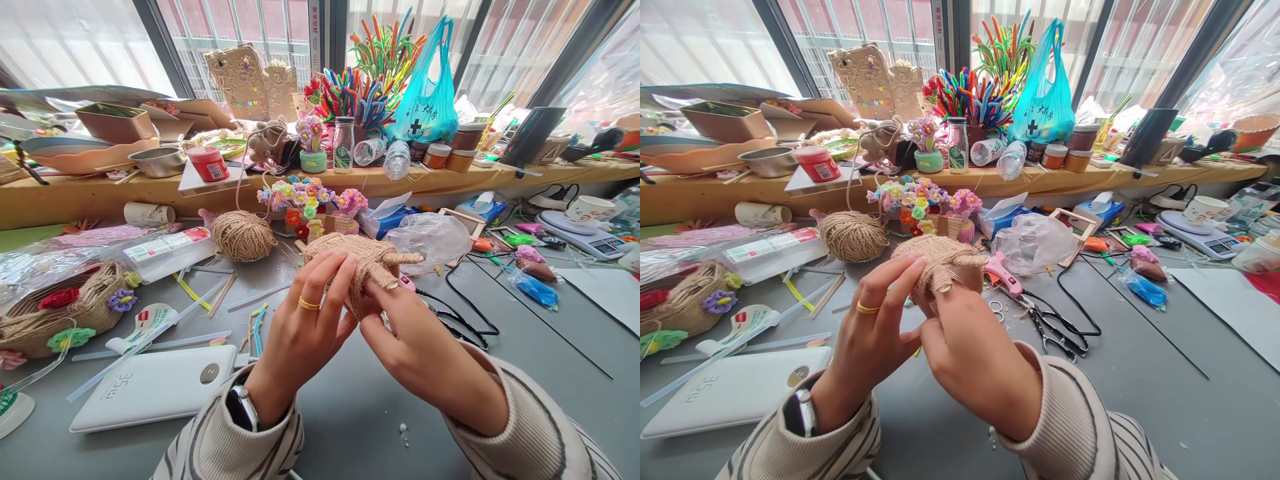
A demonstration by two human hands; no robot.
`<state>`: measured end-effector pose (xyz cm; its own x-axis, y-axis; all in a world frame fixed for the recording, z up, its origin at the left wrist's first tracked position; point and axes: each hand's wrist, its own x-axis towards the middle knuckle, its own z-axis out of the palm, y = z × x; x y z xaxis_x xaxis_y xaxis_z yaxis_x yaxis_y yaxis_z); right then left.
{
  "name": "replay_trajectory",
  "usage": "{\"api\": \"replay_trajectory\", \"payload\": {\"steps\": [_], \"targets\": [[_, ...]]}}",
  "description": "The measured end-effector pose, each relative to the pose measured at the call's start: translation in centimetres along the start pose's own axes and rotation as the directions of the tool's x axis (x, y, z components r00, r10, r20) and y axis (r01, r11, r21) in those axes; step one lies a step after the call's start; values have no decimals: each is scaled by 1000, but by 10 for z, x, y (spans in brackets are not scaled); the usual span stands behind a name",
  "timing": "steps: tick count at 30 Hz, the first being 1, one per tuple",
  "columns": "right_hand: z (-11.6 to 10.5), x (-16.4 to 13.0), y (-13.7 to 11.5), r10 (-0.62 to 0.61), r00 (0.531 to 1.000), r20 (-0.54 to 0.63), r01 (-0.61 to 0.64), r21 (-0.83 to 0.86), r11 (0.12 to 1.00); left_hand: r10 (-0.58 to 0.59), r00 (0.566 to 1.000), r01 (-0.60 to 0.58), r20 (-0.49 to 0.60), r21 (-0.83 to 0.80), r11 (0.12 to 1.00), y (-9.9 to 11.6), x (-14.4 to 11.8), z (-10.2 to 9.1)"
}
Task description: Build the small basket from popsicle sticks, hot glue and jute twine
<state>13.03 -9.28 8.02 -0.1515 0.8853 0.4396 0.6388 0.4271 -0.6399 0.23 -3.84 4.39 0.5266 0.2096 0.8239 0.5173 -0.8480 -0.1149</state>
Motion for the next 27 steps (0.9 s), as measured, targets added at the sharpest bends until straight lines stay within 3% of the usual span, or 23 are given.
{"api": "replay_trajectory", "payload": {"steps": [18,27], "targets": [[2,0,3,88,995,41,-92,110,990,23,1000,-23,-17,24,999,1,2,4],[-4,1,10,198,972,125,-193,-45,980,-158,979,178,129,-168,969,-10,-7,10]]}}
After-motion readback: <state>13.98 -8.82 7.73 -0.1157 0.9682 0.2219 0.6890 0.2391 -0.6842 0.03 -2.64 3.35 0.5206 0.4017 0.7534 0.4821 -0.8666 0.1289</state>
